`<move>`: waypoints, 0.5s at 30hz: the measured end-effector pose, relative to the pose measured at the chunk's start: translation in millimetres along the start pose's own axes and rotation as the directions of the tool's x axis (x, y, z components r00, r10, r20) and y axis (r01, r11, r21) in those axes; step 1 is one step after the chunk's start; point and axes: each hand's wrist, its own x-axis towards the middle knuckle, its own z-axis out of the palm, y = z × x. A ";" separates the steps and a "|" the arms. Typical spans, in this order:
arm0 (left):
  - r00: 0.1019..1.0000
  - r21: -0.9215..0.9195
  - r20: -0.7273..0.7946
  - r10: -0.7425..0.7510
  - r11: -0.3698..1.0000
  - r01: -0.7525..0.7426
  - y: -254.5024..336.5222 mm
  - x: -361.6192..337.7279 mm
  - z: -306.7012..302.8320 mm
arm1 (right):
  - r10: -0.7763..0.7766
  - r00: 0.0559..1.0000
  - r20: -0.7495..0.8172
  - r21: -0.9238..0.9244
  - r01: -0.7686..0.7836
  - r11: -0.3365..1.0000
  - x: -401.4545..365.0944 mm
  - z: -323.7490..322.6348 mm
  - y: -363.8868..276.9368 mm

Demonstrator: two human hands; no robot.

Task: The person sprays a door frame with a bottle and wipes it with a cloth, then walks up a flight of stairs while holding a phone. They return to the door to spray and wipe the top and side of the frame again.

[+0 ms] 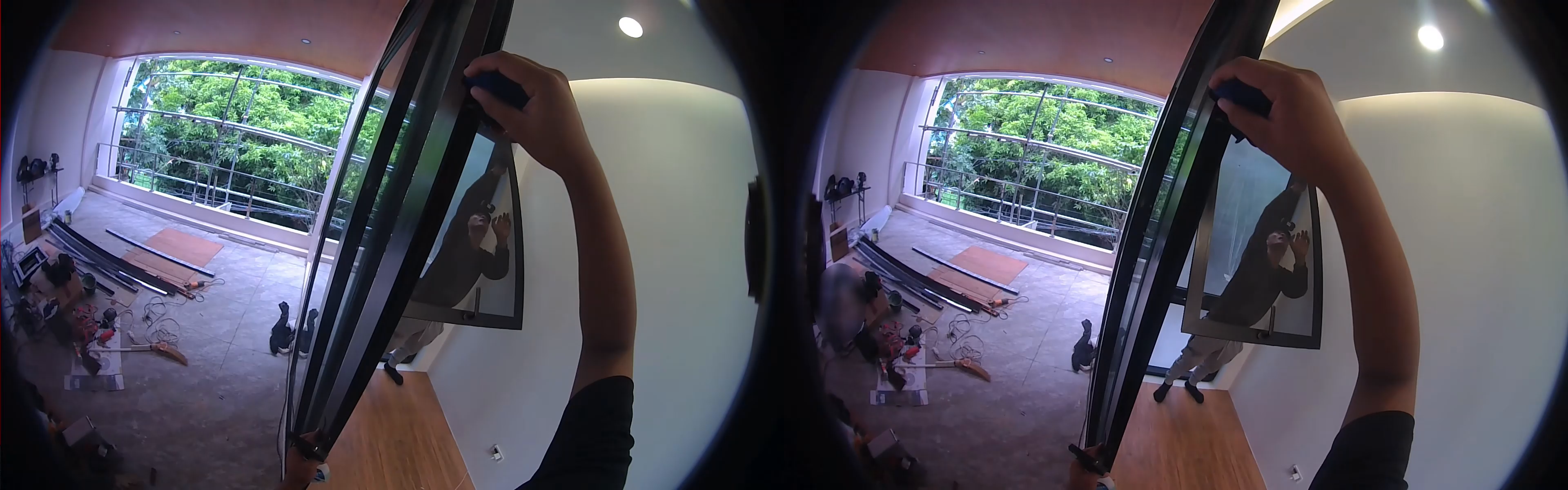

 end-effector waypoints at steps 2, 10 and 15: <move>1.000 -0.011 -0.006 -0.011 1.000 0.011 -1.8 0.8 1.2 | 0.200 0.978 0.061 0.148 -0.207 0.967 -4.1 -8.0 -10.6; 0.995 -0.093 -0.041 -0.091 0.992 0.087 1.6 -2.8 11.1 | 0.162 0.980 0.115 0.072 -0.170 0.983 0.9 -2.8 -18.1; 0.999 -0.023 -0.010 0.034 0.999 -0.034 3.9 -5.1 6.6 | -0.122 0.992 0.033 -0.112 0.125 0.986 12.9 -3.2 5.7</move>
